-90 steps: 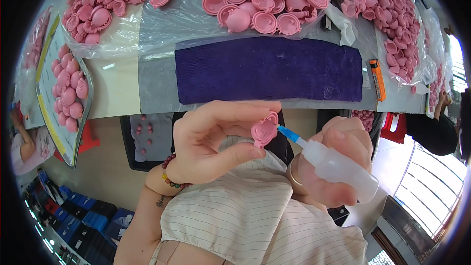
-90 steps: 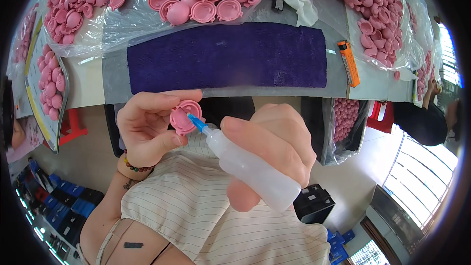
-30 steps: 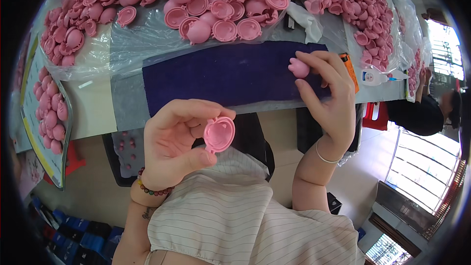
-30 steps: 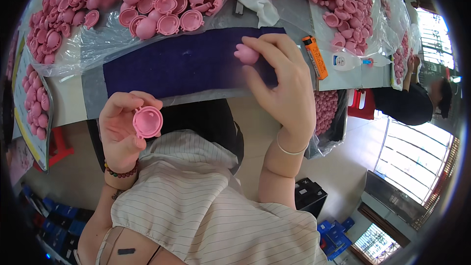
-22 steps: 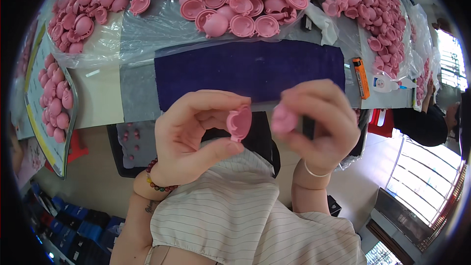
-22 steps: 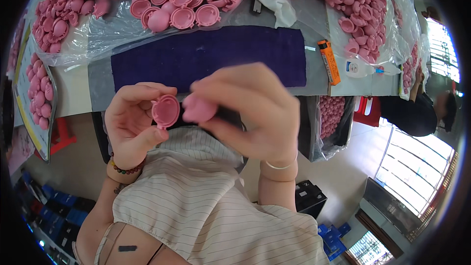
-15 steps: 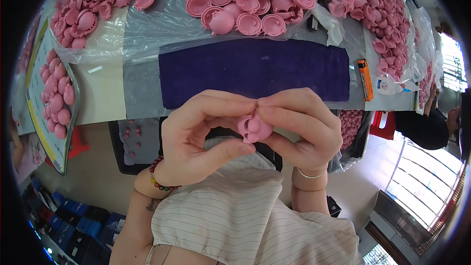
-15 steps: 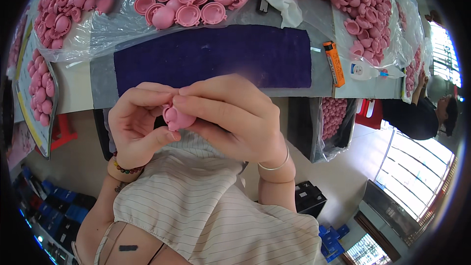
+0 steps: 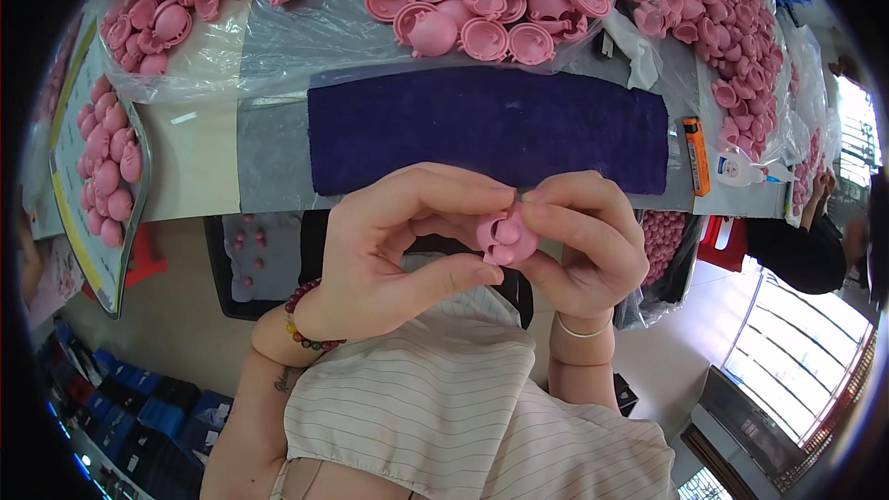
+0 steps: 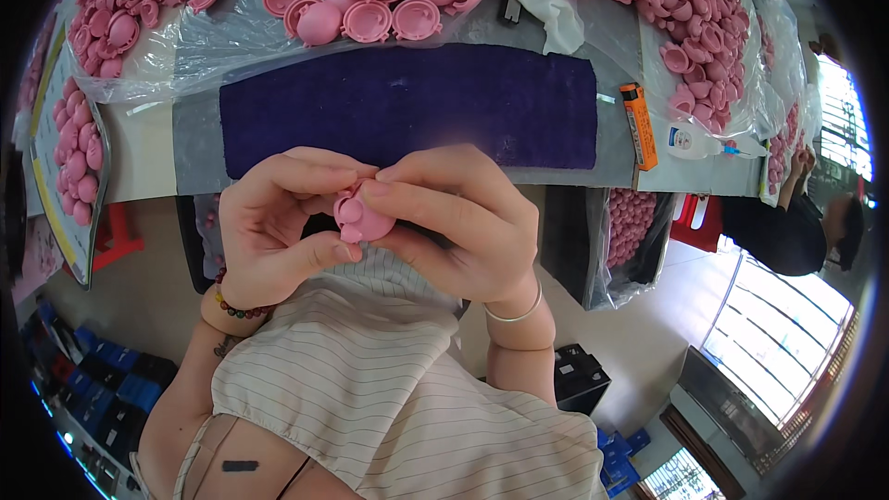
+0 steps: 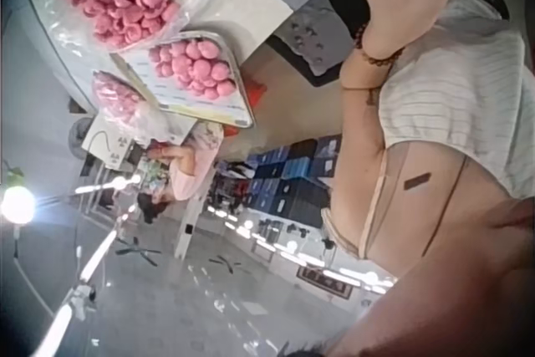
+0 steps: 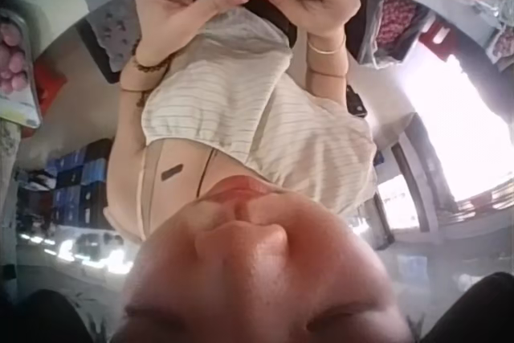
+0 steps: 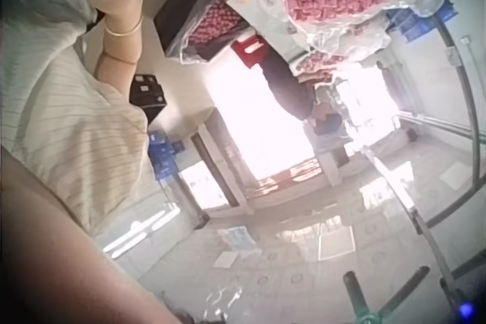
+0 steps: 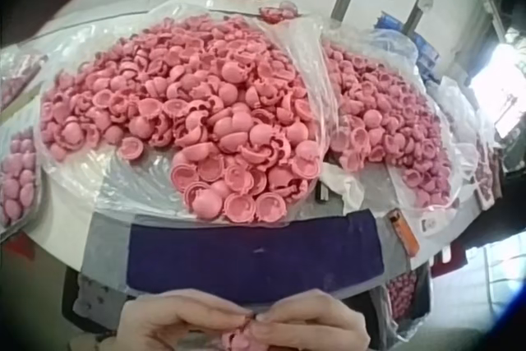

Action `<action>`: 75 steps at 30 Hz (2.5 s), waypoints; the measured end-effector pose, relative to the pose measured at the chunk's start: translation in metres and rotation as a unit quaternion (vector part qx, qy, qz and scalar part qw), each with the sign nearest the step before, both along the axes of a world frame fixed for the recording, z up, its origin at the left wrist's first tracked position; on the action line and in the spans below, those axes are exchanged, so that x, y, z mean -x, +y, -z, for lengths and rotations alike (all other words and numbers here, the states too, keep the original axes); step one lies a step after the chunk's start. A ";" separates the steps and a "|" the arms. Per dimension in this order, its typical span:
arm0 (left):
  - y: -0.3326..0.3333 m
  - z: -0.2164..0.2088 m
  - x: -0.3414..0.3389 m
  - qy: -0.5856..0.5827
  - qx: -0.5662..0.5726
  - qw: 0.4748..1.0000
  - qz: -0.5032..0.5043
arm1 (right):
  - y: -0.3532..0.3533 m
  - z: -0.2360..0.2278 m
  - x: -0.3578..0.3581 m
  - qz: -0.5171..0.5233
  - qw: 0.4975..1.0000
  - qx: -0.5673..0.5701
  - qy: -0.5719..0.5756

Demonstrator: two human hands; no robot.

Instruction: Applying glue to the rim of a pink plastic shell and pressing it together with another shell to form a sphere.

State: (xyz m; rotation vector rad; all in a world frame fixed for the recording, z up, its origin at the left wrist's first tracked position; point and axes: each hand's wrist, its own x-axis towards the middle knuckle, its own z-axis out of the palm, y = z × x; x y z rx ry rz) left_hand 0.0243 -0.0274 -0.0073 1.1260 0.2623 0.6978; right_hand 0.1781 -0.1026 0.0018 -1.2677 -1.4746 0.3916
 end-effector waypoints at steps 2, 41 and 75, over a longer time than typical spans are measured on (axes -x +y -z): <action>-0.001 0.000 0.000 0.009 -0.004 1.000 -0.009 | 0.001 0.004 -0.001 0.005 0.999 -0.031 -0.033; 0.009 0.002 0.003 -0.041 0.010 0.998 -0.035 | -0.059 0.015 -0.170 0.566 0.814 0.110 -0.064; 0.111 -0.008 0.036 0.414 -0.652 0.572 -0.275 | -0.024 0.007 -0.033 0.252 0.960 -0.113 0.054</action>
